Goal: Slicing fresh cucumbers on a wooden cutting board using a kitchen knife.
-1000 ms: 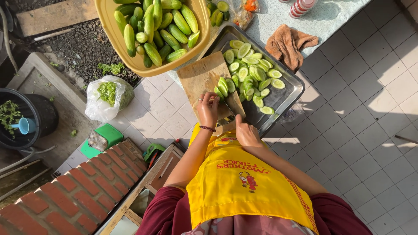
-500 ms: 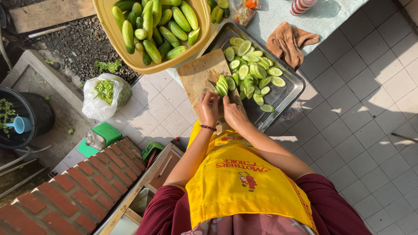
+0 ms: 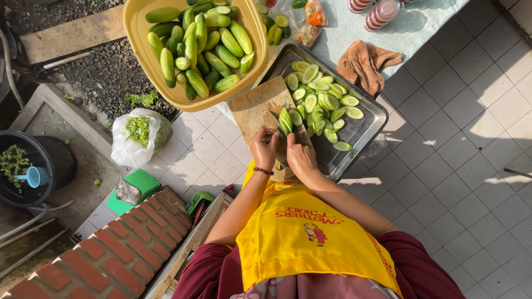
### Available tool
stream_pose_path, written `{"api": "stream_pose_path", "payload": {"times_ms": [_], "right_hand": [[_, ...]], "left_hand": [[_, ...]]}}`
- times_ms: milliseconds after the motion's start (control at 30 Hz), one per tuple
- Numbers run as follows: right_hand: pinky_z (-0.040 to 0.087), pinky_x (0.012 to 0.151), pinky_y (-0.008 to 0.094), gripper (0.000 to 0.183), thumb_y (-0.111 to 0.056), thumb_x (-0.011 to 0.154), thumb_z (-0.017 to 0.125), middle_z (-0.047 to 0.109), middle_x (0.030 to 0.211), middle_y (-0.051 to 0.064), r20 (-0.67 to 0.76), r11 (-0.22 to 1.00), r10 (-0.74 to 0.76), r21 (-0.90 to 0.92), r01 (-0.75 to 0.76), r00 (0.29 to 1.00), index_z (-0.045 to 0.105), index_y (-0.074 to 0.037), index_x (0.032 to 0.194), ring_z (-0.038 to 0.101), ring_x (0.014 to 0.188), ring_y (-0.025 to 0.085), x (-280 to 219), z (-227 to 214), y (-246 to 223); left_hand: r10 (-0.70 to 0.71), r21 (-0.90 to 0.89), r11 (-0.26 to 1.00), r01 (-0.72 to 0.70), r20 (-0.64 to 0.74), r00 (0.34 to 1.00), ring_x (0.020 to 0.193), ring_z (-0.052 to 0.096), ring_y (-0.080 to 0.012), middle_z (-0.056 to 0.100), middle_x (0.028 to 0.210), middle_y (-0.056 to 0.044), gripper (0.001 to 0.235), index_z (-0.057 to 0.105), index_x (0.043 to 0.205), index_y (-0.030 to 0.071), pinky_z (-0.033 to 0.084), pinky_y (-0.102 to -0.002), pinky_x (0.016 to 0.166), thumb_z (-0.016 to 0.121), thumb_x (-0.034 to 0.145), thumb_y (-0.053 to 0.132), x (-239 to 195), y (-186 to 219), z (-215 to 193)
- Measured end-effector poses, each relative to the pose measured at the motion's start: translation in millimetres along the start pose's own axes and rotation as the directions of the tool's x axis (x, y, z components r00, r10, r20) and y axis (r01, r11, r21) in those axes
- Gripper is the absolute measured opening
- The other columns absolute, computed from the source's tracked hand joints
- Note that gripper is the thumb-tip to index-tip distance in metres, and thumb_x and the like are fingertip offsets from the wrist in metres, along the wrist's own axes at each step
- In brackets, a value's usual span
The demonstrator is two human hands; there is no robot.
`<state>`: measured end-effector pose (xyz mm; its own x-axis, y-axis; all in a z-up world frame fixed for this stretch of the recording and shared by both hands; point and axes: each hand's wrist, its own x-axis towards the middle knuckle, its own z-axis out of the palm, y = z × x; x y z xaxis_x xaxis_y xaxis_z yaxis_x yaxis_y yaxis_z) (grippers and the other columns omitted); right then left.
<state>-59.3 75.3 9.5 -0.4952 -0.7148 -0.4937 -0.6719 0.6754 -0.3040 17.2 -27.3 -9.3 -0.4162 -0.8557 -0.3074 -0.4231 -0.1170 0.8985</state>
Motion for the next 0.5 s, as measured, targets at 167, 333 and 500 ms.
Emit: {"api": "stream_pose_path", "payload": {"times_ms": [167, 333, 500], "right_hand": [[0.06, 0.073, 0.053, 0.053, -0.006, 0.094, 0.04, 0.073, 0.081, 0.025, -0.042, 0.989, 0.147, 0.025, -0.146, 0.988, 0.033, 0.003, 0.146, 0.074, 0.08, 0.044, 10, -11, 34], [0.06, 0.052, 0.046, 0.038, -0.011, 0.106, 0.042, 0.07, 0.072, 0.031, -0.157, 0.978, 0.192, 0.108, -0.176, 0.969, 0.042, 0.011, 0.137, 0.071, 0.061, 0.045, 4, -27, 46], [0.04, 0.032, 0.031, 0.019, -0.01, 0.113, 0.028, 0.056, 0.059, 0.001, -0.087, 0.921, 0.188, 0.361, -0.145, 0.978, 0.042, 0.002, 0.113, 0.052, 0.04, 0.018, 6, -56, 35]], "left_hand": [[0.047, 0.06, 0.997, -0.052, 0.076, 0.996, 0.084, 0.076, -0.0297, 0.065, 0.096, -0.011, 0.008, 0.071, 0.091, 0.012, 0.062, -0.035, 0.072, 0.078, 0.088, 0.012, 16, 57, 3], [0.23, -0.11, 0.97, -0.219, 0.099, 0.968, 0.09, 0.073, -0.0392, 0.058, 0.104, -0.015, 0.007, 0.069, 0.099, 0.005, 0.063, -0.041, 0.076, 0.073, 0.094, 0.009, 90, 143, 11], [0.489, 0.216, 0.842, -0.494, 0.078, 0.869, 0.08, 0.077, -0.0214, 0.075, 0.102, -0.011, 0.015, 0.071, 0.107, 0.009, 0.063, -0.031, 0.074, 0.071, 0.092, 0.014, 209, 166, -1]]}}
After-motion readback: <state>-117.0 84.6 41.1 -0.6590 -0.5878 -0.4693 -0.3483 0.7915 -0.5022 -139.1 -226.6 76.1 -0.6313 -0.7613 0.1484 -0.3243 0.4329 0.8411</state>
